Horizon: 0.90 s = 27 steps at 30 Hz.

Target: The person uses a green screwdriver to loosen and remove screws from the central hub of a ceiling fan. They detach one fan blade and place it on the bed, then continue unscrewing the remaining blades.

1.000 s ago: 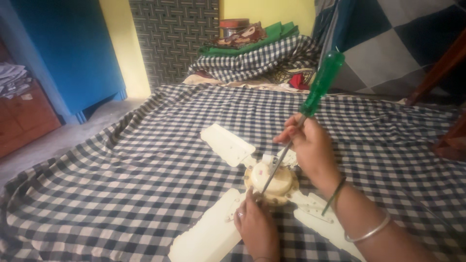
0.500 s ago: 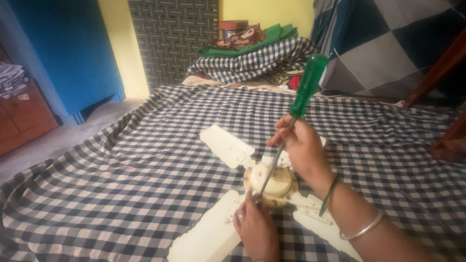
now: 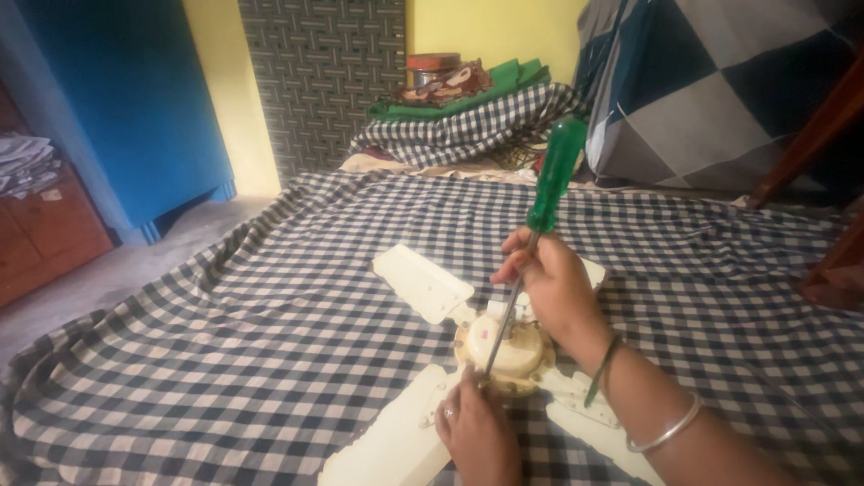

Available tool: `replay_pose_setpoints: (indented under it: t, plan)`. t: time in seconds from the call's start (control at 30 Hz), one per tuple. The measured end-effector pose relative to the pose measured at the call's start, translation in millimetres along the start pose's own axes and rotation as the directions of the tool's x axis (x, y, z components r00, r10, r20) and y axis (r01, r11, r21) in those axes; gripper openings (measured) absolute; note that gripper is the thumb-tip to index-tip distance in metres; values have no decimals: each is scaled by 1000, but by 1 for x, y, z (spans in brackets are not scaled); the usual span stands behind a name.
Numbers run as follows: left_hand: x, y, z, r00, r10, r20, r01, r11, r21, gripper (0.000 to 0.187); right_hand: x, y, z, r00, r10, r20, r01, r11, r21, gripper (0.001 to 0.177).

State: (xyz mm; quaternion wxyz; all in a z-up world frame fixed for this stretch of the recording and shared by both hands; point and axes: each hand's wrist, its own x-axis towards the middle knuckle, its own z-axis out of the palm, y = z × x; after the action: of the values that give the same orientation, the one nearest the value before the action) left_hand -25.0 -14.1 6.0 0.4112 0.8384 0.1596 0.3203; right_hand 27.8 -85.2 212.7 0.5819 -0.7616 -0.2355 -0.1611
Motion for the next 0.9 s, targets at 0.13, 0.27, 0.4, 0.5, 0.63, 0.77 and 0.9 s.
replay_pose_setpoints:
  t: [0.13,0.27,0.4,0.5,0.63,0.77,0.9]
  plan:
    - [-5,-2,4,997,33,-69,-30,999,38,39,3,4,-2,1000,31,-5,-31,999,-32,15]
    - [-7,-4,5,990,93,-109,-90,995,32,37,3,7,-4,1000,22,7,-22,1000,11,14]
    - [-5,-2,3,994,62,-89,-58,997,48,32,7,1,-4,996,43,77,-48,996,72,13]
    - [-6,1,-1,988,85,-126,-81,996,36,31,11,-6,-2,988,96,119,-99,995,19,9]
    - [-4,5,-10,997,81,-14,-79,992,102,37,9,-10,1,981,131,142,-133,991,2,12]
    - [24,11,-13,990,135,34,-130,985,-111,31,21,-8,2,974,108,198,-115,993,19,12]
    - [59,25,-13,971,228,76,-138,787,-601,26,25,3,1,968,103,227,-107,994,8,14]
